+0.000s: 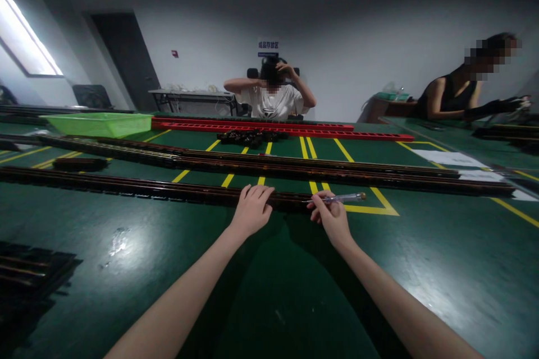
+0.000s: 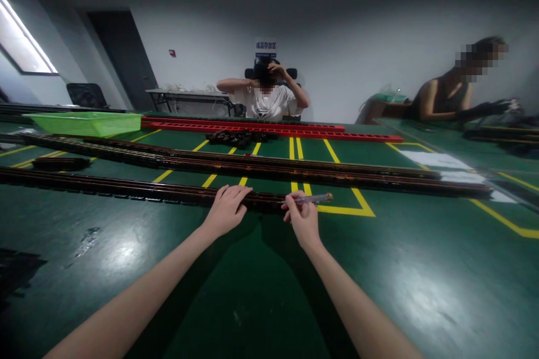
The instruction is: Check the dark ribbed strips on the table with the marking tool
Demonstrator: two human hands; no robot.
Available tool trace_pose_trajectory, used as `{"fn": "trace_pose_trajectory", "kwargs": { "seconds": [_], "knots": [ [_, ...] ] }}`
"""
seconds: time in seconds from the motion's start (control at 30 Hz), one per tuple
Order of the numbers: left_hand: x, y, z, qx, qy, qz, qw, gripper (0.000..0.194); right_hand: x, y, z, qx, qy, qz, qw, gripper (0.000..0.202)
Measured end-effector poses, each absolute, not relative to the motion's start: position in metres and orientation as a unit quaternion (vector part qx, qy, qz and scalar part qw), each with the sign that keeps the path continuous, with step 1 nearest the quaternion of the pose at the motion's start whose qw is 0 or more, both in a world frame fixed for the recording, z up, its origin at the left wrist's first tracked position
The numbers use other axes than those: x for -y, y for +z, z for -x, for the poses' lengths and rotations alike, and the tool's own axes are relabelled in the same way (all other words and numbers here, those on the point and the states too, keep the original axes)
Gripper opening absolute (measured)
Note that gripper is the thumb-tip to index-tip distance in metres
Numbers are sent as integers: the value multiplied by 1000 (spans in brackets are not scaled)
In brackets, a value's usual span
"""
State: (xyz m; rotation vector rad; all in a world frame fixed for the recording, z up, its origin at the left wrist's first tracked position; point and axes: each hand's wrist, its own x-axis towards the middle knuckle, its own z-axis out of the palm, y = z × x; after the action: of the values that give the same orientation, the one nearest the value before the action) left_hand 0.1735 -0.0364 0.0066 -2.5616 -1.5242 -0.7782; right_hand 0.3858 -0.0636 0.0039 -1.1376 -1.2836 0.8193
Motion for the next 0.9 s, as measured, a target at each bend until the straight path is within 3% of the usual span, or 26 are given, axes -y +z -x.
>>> {"fn": "trace_pose_trajectory", "kwargs": {
  "seconds": [0.9],
  "knots": [
    [32,-1,-172,470,-230,849,76,44,82,16,-397,537,321,511,590,44]
  ]
}}
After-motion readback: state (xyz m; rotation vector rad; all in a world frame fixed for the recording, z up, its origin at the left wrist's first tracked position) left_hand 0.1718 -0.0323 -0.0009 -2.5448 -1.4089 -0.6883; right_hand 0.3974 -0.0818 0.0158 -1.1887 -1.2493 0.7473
